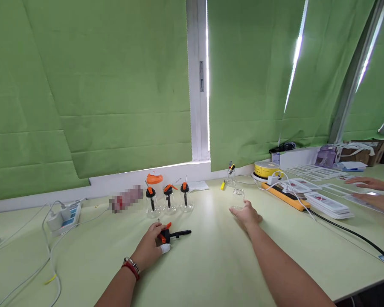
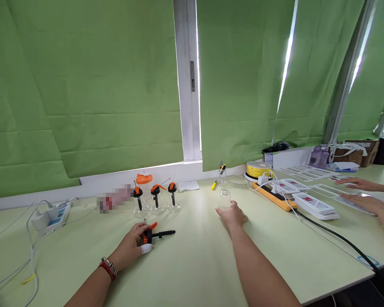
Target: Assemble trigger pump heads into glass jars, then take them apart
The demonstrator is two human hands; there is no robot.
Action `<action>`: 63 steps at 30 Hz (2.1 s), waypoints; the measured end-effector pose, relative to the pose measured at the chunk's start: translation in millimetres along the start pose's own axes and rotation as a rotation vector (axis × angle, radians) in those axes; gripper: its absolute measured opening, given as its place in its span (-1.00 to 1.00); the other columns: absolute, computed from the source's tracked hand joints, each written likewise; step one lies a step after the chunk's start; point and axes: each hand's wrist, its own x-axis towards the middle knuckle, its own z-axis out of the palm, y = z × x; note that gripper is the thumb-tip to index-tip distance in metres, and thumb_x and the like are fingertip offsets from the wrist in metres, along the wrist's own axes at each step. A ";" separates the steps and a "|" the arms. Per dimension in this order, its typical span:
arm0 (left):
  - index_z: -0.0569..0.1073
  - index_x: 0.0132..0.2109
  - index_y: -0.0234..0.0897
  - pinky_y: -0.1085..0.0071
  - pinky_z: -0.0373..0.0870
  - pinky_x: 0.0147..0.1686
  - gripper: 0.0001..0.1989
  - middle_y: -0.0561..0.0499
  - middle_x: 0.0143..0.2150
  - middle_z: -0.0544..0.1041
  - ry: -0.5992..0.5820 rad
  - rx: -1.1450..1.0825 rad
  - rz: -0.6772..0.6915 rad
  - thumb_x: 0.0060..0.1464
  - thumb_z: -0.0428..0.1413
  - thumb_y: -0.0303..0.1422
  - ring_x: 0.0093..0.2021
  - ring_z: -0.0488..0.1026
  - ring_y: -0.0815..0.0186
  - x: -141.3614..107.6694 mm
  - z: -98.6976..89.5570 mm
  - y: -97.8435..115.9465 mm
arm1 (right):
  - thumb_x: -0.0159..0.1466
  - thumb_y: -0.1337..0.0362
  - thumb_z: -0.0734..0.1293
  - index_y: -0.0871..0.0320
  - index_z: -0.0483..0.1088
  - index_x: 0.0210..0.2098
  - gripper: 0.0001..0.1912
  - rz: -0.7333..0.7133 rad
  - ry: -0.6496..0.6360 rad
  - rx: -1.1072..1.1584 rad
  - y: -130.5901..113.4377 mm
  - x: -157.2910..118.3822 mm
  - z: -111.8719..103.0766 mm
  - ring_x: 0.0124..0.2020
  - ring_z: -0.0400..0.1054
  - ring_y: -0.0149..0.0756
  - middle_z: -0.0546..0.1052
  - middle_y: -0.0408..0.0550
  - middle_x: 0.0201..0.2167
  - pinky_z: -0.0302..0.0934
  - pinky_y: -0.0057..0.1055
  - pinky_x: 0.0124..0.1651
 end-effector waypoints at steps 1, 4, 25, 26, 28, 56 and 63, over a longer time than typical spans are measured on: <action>0.39 0.07 -0.24 0.21 0.22 0.10 -0.41 -0.15 0.21 0.20 0.000 -0.004 -0.001 -0.21 0.19 -0.30 0.13 0.25 0.02 -0.1 -0.1 0.7 | -0.07 -0.08 0.33 0.15 0.07 0.09 -0.18 -0.025 -0.008 0.001 -0.8 -0.8 2.3 0.05 0.23 0.09 0.43 0.19 -0.07 -0.05 -0.01 0.07; 0.42 0.04 -0.22 0.19 0.20 0.09 -0.47 -0.14 0.21 0.19 0.015 -0.047 -0.009 -0.17 0.17 -0.28 0.13 0.24 0.02 -0.2 -0.3 2.4 | -0.07 -0.03 0.35 0.15 0.03 0.11 -0.16 -0.109 -0.025 0.038 -8.3 -8.9 9.5 0.02 0.28 -0.02 0.40 0.15 -0.04 0.09 -0.18 0.01; 0.41 -0.01 -0.34 0.28 0.33 -0.10 -0.43 -0.17 -0.14 0.54 -0.025 -0.482 -0.214 -0.25 0.25 -0.29 -0.14 0.44 0.14 1.0 -10.5 -1.7 | -0.13 0.27 0.48 0.00 0.21 0.02 -0.28 -0.495 -0.722 0.644 -35.6 -54.0 0.9 -0.01 0.23 -0.16 0.30 -0.01 -0.05 0.17 -0.18 0.00; 0.40 -0.02 -0.34 0.28 0.33 -0.10 -0.44 -0.17 -0.13 0.53 -0.031 -0.498 -0.214 -0.24 0.25 -0.29 -0.13 0.44 0.15 1.0 -10.5 -1.8 | -0.13 0.25 0.49 0.01 0.22 0.01 -0.28 -0.458 -0.769 0.686 -34.7 -53.0 0.6 -0.05 0.25 -0.17 0.31 -0.01 -0.08 0.19 -0.19 -0.04; 0.41 -0.05 -0.33 0.30 0.33 -0.11 -0.48 -0.16 -0.14 0.53 -0.046 -0.523 -0.207 -0.24 0.25 -0.30 -0.14 0.45 0.16 1.0 -10.1 -2.1 | -0.15 0.23 0.51 0.03 0.24 -0.02 -0.30 -0.419 -0.840 0.767 -33.6 -51.9 -0.1 -0.08 0.26 -0.18 0.32 -0.01 -0.12 0.22 -0.21 -0.08; 0.39 -0.24 -0.29 0.47 0.28 -0.40 -0.58 0.08 -0.40 0.47 -0.002 -0.559 -0.224 -0.33 0.31 -0.31 -0.43 0.39 0.36 -3.8 6.5 25.0 | -0.20 0.23 0.55 0.05 0.23 -0.09 -0.29 -0.448 -1.100 0.903 -60.0 -97.8 19.7 -0.12 0.26 -0.27 0.30 -0.06 -0.11 0.21 -0.31 -0.12; 0.40 -0.26 -0.28 0.45 0.30 -0.39 -0.55 0.08 -0.41 0.47 -0.016 -0.553 -0.219 -0.40 0.32 -0.32 -0.41 0.41 0.33 -5.4 13.1 38.5 | -0.16 0.20 0.54 0.04 0.21 -0.09 -0.31 -0.480 -1.100 0.881 -64.6 -105.9 26.1 -0.10 0.25 -0.26 0.28 -0.07 -0.12 0.21 -0.32 -0.13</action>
